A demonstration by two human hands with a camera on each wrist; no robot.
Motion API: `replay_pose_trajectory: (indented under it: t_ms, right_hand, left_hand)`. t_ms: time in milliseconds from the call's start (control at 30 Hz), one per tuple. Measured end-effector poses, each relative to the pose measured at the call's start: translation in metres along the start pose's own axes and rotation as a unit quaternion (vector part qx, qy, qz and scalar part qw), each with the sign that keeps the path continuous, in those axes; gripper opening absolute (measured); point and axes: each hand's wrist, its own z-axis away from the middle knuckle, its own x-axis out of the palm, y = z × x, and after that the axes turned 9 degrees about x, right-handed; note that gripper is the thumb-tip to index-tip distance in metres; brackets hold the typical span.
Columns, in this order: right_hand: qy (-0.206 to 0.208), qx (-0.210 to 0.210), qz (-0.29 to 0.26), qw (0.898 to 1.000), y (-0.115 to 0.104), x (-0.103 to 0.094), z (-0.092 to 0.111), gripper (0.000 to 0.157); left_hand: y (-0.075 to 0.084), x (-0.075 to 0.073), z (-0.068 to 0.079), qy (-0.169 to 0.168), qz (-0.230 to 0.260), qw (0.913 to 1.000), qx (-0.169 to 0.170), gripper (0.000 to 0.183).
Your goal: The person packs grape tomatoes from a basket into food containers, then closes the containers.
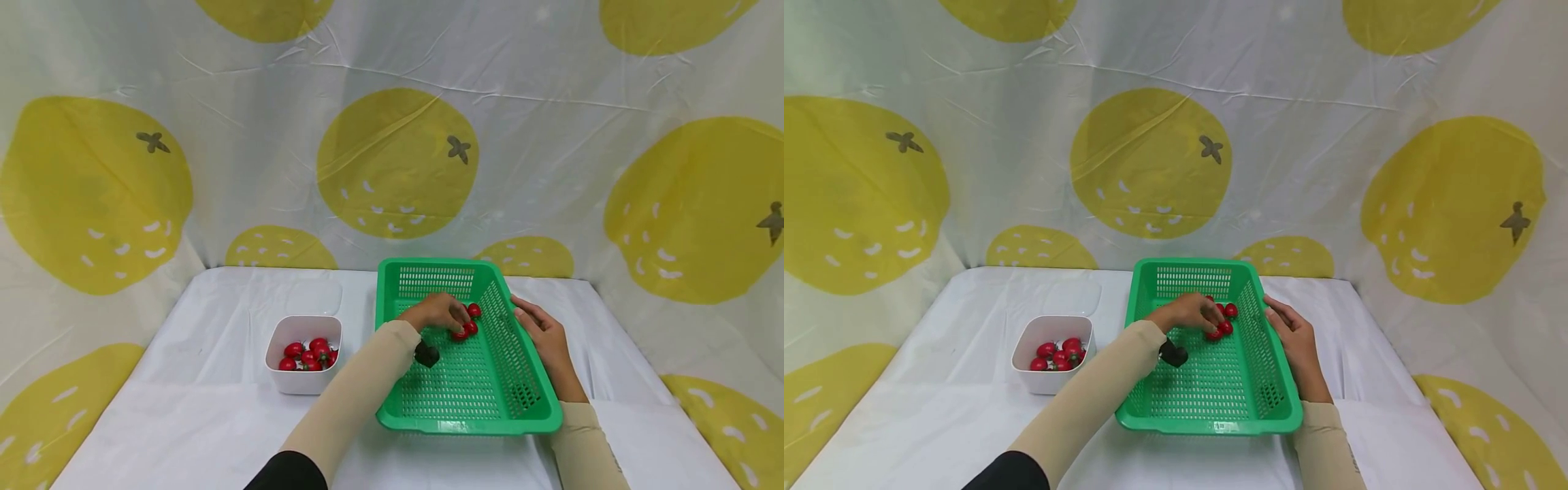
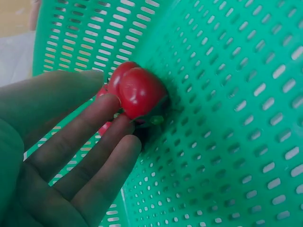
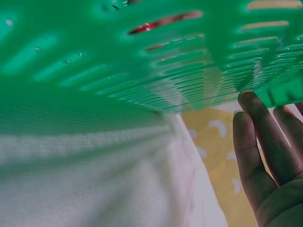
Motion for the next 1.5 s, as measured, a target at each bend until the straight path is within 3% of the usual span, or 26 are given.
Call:
replay_pose_trajectory:
  t_ms: [267, 500, 1033, 1133, 1267, 1500]
  right_hand:
    - [-0.003, 0.000, -0.002, 1.000, 0.0002, 0.0000, -0.0012, 0.047]
    - [-0.006, 0.001, -0.002, 1.000, -0.0003, 0.0003, -0.0016, 0.047]
    - [0.001, 0.010, -0.008, 1.000, 0.0002, -0.0002, -0.0021, 0.049]
    - [-0.001, 0.012, -0.014, 1.000, 0.0000, -0.0005, -0.0018, 0.049]
    - [-0.002, 0.012, -0.022, 1.000, -0.0002, -0.0007, -0.0017, 0.049]
    - [0.001, 0.017, -0.024, 1.000, 0.0001, 0.0003, -0.0017, 0.049]
  left_hand:
    - [0.0002, 0.0042, -0.0007, -0.038, -0.066, 0.9971, 0.002, 0.020]
    - [-0.0001, 0.0069, 0.0002, -0.045, -0.076, 0.9958, -0.023, 0.019]
    - [0.0001, 0.0104, -0.0021, -0.059, -0.115, 0.9914, -0.023, 0.018]
    - [0.0008, 0.0101, -0.0027, -0.051, -0.091, 0.9943, -0.020, 0.018]
    - [0.0027, 0.0074, -0.0027, -0.040, -0.023, 0.9989, -0.008, 0.021]
    - [0.0049, 0.0039, -0.0012, -0.036, 0.039, 0.9986, 0.005, 0.020]
